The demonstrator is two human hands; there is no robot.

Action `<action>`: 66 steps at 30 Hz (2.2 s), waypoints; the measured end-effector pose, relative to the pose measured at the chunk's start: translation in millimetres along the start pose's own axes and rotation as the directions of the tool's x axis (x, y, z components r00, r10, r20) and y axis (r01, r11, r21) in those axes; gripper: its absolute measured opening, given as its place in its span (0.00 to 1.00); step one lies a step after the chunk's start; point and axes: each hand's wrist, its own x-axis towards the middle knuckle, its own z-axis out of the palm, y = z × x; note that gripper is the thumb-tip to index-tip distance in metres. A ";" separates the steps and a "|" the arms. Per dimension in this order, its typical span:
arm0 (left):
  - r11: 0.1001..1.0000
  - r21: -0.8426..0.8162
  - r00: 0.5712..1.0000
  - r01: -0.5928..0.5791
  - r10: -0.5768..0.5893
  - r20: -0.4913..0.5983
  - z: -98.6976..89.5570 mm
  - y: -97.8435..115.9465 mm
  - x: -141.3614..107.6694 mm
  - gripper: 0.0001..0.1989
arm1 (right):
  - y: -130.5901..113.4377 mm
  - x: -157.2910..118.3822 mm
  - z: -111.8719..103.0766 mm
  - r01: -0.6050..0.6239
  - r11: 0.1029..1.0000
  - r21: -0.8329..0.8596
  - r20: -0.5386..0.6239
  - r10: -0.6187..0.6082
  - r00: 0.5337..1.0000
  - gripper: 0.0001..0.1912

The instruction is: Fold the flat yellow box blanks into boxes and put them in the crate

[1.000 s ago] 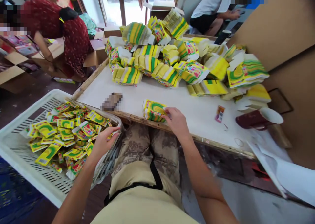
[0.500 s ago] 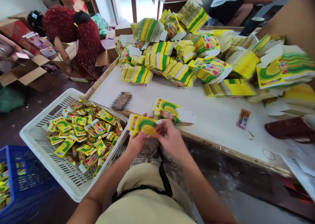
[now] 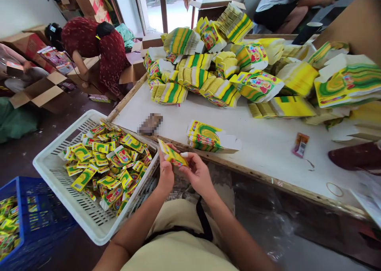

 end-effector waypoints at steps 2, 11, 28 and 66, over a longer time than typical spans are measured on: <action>0.998 0.025 0.997 -0.058 0.059 -0.052 -6.1 0.3 1.4 0.28 | -0.6 2.4 -5.6 0.030 0.997 -0.076 -0.113 -0.038 0.993 0.11; 0.969 0.098 0.962 -0.228 0.208 0.176 -68.0 42.8 22.4 0.41 | -20.7 7.2 -41.0 0.367 0.737 -0.567 0.155 -0.343 0.927 0.08; 0.604 0.591 0.826 -0.535 0.229 0.515 -38.4 16.2 -9.4 0.34 | 12.5 -4.2 2.1 -0.444 0.790 0.422 0.322 0.327 0.888 0.29; 0.450 0.866 0.973 -0.218 0.027 0.231 -118.6 11.9 2.0 0.30 | -17.8 11.4 -33.8 0.307 0.808 -0.503 0.142 -0.273 0.952 0.31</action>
